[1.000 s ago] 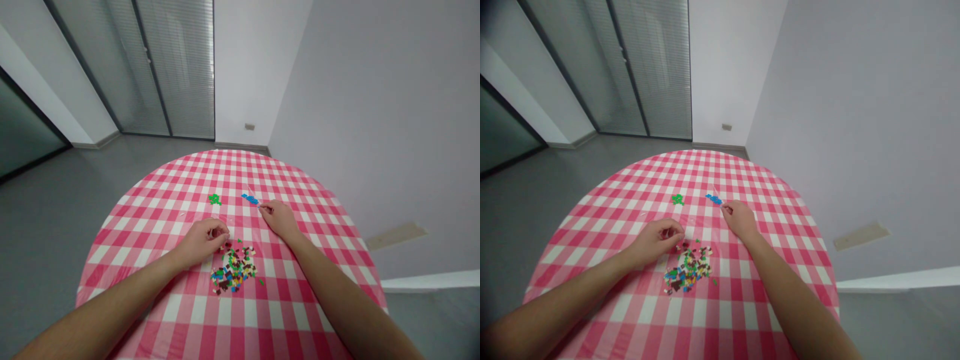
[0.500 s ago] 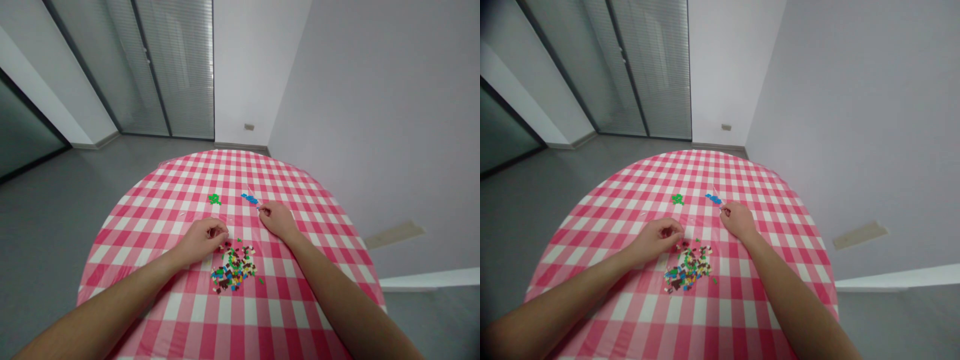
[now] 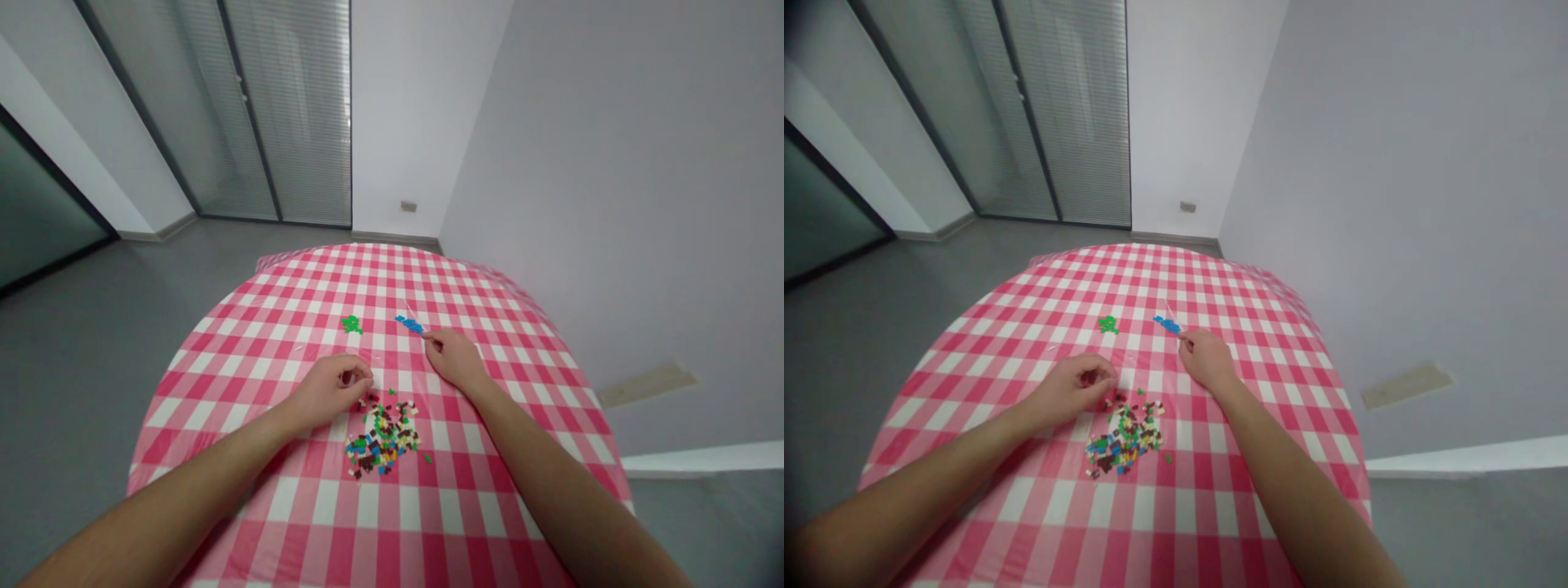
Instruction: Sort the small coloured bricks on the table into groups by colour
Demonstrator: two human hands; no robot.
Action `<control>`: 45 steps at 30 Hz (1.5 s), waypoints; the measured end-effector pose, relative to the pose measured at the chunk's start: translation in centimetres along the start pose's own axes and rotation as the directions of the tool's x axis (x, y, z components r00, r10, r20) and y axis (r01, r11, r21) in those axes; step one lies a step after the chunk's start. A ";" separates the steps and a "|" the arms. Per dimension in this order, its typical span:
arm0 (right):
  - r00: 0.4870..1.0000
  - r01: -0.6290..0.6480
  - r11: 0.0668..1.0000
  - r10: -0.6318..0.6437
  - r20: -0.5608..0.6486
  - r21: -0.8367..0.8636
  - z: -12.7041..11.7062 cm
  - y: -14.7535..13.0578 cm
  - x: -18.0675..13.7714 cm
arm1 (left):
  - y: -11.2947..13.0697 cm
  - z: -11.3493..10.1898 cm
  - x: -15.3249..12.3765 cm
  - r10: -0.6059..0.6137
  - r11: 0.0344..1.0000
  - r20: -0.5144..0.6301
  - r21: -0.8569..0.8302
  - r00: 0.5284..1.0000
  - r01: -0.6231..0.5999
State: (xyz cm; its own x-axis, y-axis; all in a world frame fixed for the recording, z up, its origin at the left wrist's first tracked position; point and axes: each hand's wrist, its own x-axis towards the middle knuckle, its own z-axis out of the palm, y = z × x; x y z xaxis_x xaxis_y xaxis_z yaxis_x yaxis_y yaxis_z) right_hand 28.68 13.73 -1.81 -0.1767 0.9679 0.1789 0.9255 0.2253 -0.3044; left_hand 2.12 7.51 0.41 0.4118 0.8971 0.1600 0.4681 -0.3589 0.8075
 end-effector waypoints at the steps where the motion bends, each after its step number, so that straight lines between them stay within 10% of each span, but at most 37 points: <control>1: 1.000 -0.001 1.000 0.001 0.004 -0.005 0.0 -0.1 0.0 | 0.0 -0.2 0.0 0.021 0.999 0.036 0.028 0.999 -0.022; 15: 1.000 0.009 0.999 -0.009 -0.019 0.047 0.4 0.2 0.0 | 0.8 -1.9 -0.8 0.329 0.928 0.600 -0.061 0.729 -0.369; 45: 1.000 -0.009 0.998 0.010 -0.010 0.056 0.1 -0.1 -0.1 | 1.5 -1.2 -1.0 0.340 0.902 0.572 0.025 0.747 -0.431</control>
State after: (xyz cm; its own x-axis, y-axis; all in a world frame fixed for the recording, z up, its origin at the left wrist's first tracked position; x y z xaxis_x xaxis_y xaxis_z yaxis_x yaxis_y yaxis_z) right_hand 28.57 13.64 -1.91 -0.1645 0.9688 0.1854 0.9067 0.2225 -0.3582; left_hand 1.50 6.41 2.16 0.9136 0.4005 0.0697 0.2649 -0.7166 0.6452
